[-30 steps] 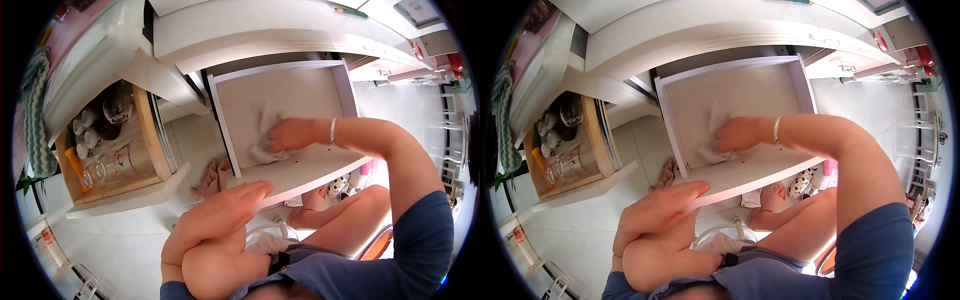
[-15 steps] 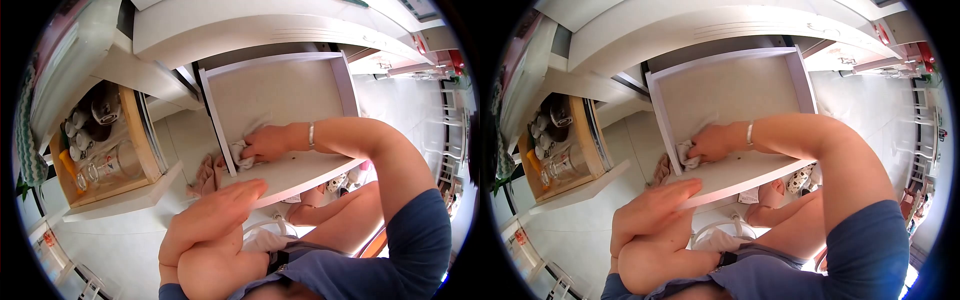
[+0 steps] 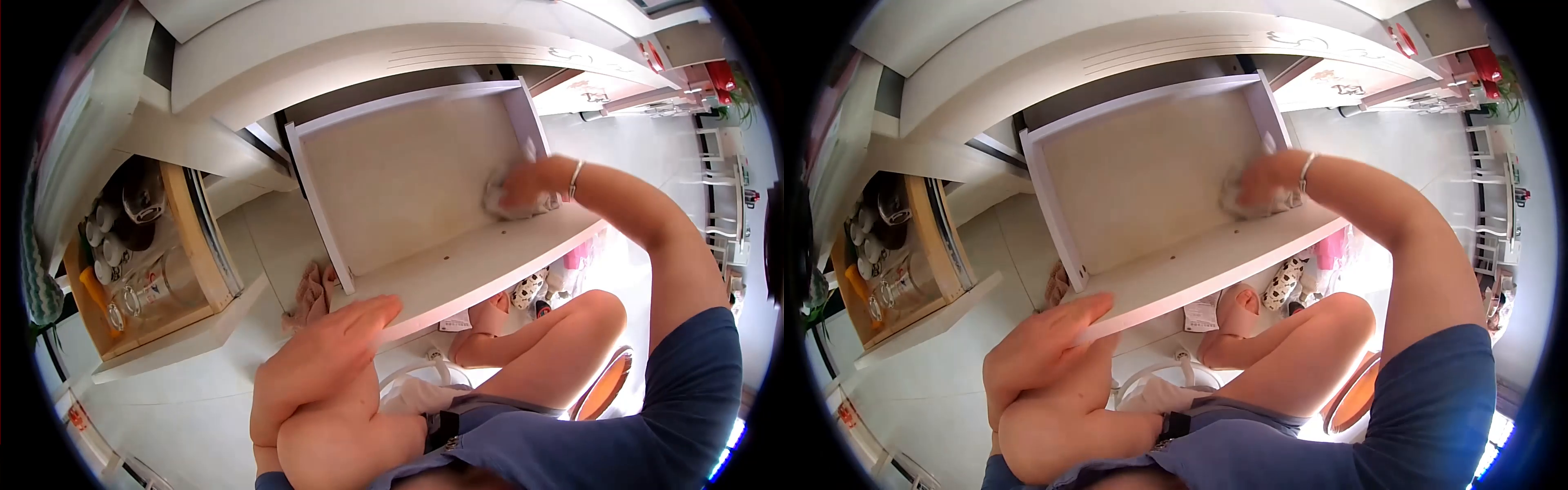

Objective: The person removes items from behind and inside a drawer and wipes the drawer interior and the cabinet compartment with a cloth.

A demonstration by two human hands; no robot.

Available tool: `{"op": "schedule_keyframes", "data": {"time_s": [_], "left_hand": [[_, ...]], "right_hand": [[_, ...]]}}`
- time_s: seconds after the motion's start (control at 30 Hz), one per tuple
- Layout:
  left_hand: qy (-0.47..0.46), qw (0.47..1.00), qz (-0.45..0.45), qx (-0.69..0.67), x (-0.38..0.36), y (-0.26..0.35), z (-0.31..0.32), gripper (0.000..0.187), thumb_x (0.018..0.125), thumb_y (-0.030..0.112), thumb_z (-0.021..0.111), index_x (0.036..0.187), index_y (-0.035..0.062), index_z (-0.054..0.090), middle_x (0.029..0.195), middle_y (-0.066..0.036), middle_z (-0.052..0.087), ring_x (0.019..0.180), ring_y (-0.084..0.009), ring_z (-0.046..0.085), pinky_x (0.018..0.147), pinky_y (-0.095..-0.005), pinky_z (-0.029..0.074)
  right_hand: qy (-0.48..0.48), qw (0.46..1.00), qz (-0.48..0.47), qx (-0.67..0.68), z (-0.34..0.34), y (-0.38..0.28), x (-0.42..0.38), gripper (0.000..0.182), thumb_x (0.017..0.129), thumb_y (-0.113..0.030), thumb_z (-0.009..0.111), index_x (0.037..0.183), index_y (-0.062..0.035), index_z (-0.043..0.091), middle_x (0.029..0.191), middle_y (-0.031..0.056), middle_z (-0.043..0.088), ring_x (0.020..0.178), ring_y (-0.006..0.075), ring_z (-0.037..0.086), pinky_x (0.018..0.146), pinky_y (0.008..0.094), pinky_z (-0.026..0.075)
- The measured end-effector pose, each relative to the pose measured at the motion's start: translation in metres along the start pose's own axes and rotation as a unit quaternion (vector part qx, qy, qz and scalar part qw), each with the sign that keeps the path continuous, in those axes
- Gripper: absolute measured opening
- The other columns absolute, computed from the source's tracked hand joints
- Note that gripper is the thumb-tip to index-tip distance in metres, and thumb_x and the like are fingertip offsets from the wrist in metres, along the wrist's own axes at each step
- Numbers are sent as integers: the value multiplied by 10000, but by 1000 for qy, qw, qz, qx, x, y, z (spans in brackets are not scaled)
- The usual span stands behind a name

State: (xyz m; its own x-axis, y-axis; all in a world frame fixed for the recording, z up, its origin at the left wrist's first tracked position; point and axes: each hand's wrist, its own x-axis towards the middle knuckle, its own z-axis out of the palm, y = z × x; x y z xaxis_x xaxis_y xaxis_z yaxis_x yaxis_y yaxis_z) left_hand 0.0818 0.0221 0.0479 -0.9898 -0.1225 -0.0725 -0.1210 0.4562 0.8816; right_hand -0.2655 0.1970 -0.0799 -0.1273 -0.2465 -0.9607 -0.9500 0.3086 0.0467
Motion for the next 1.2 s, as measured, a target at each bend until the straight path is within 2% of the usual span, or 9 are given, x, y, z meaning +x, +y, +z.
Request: {"op": "schedule_keyframes", "data": {"time_s": [0.27, 0.47, 0.57, 0.63, 0.77, 0.93, 1.0, 1.07, 1.2], "left_hand": [[-7, 999, -47, -1, 10, -9, 3, 440, 612, -6, 650, 1044, 15, 571, 1079, -144, 592, 1003, -285, 572, 840, -343, 460], [-11, 996, 81, 31, 9, -36, 7, 429, 667, 25, 625, 1083, 31, 520, 1134, -112, 538, 1032, -289, 523, 841, -348, 440], [-47, 997, 53, 15, 6, -45, 7, 454, 671, 83, 683, 1086, 20, 512, 1167, -126, 514, 1058, -302, 504, 860, -369, 428], [-57, 997, 48, 8, 10, -46, 5, 466, 672, 102, 702, 1088, 17, 510, 1178, -130, 506, 1066, -306, 497, 866, -376, 424], [-7, 998, 63, -23, 15, -42, 5, 622, 664, 180, 746, 1192, 21, 461, 1264, -144, 452, 1152, -326, 442, 939, -392, 386], [43, 997, 51, -47, 10, -42, 10, 722, 667, 223, 750, 1270, 23, 408, 1336, -158, 383, 1217, -332, 382, 988, -408, 341], [-58, 997, 55, 7, 14, -44, 2, 746, 680, 264, 740, 1290, 26, 382, 1359, -166, 347, 1237, -336, 352, 998, -414, 324], [-100, 987, 85, -88, 19, -56, 0, 678, 717, 260, 716, 1274, 25, 408, 1326, -164, 390, 1204, -310, 399, 975, -389, 348], [-126, 864, 41, -485, 23, -112, 14, 369, 837, 224, 609, 1134, 17, 536, 1111, -138, 559, 1003, -201, 547, 841, -302, 427]], "right_hand": [[27, 959, -195, 202, -23, -83, -13, 558, 882, -509, 385, 1066, -12, 562, 1046, 188, 586, 971, 297, 537, 859, 392, 390], [-73, 885, -296, 353, -55, -138, -30, 616, 857, -516, 399, 1184, -4, 498, 1156, 172, 547, 1050, 286, 509, 913, 374, 372], [-43, 881, -325, 342, -48, -106, -39, 546, 865, -497, 424, 1118, -30, 550, 1029, 160, 592, 947, 242, 540, 857, 360, 400], [-2, 973, -192, 131, -45, -88, -34, 534, 858, -479, 446, 1118, -25, 551, 1003, 150, 608, 928, 262, 556, 838, 357, 418], [154, 901, -252, 318, -35, -116, -42, 525, 857, -461, 458, 1106, -9, 555, 968, 148, 621, 909, 278, 568, 815, 348, 435], [-39, 812, -446, 374, -73, -143, -79, 535, 854, -460, 467, 1120, -1, 530, 916, 155, 619, 882, 276, 564, 794, 356, 437], [-52, 858, -409, 307, -74, -127, -61, 484, 855, -441, 466, 1086, -22, 540, 899, 170, 617, 864, 301, 576, 769, 374, 443], [193, 951, -210, 122, -82, -116, -50, 421, 861, -400, 458, 1075, -47, 538, 910, 196, 611, 852, 337, 580, 747, 389, 450], [353, 911, -167, 133, -121, -121, -9, 369, 865, -339, 461, 1119, -75, 505, 898, 200, 604, 825, 354, 581, 718, 426, 468]]}}
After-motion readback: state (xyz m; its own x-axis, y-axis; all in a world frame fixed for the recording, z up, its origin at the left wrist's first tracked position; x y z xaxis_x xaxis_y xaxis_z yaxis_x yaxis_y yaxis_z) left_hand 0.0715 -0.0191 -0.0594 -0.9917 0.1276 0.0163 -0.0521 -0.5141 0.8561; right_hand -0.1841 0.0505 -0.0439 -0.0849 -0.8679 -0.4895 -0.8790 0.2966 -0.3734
